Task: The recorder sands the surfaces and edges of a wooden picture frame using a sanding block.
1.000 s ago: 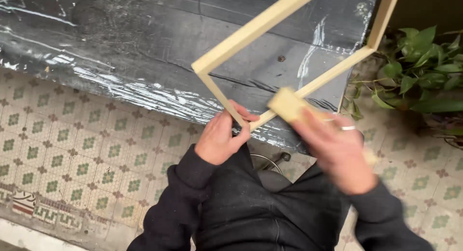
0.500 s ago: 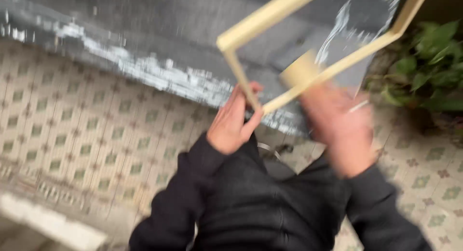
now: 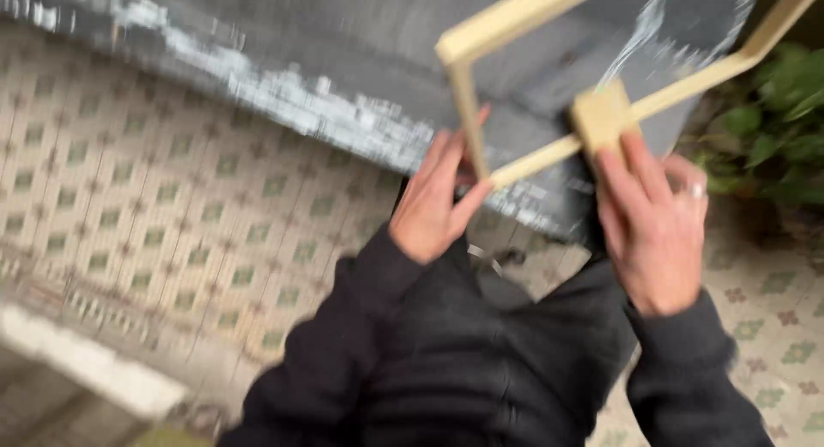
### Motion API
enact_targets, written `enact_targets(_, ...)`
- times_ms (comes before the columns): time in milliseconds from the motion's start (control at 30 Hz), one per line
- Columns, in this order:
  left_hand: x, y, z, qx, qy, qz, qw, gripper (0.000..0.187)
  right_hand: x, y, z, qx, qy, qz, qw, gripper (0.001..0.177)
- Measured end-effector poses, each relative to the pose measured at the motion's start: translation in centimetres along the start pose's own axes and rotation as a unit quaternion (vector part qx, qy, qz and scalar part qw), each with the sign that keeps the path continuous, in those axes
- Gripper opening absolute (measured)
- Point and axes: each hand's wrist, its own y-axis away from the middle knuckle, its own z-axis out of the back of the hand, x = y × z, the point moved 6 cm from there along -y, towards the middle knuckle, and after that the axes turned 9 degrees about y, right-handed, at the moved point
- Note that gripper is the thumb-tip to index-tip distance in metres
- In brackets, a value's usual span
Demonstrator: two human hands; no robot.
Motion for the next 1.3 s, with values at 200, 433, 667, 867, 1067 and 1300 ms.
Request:
enact_targets(200, 0.8, -1.2, -0.4, -0.002, 0.033, 0.002, 0.999, 0.082, 0.4, 2.2, -0.4, -0.081, -0.028, 0.083, 0.993, 0.063)
enact_targets(433, 0.7, -1.8, -0.6, 0.009, 0.081, -0.001, 0.997, 0.08, 1.5, 3.2, -2.2, -0.114, -0.022, 0.074, 0.99, 0.059)
enact_targets(667, 1.1, -1.4, -0.6, 0.007, 0.055, -0.02, 0.998, 0.08, 2.1, 3.9, -2.7, -0.129, -0.01, 0.07, 0.989, 0.059)
enact_targets(867, 1.6, -0.2, -0.6, 0.001, 0.065, 0.012, 0.998, 0.078, 2.8, 4.3, -3.1, -0.121, -0.046, 0.066, 0.989, 0.053)
enact_targets(1067, 2.1, -0.6, -0.4, -0.008, 0.054, 0.012, 0.998, 0.078, 3.1, 3.7, -3.3, -0.131, -0.045, 0.08, 0.987, 0.05)
enact_targets(1300, 1.5, -1.1, -0.4, -0.001, 0.031, 0.023, 0.999, 0.08, 2.0, 3.6, -3.0, -0.129, -0.062, 0.037, 0.989, 0.049)
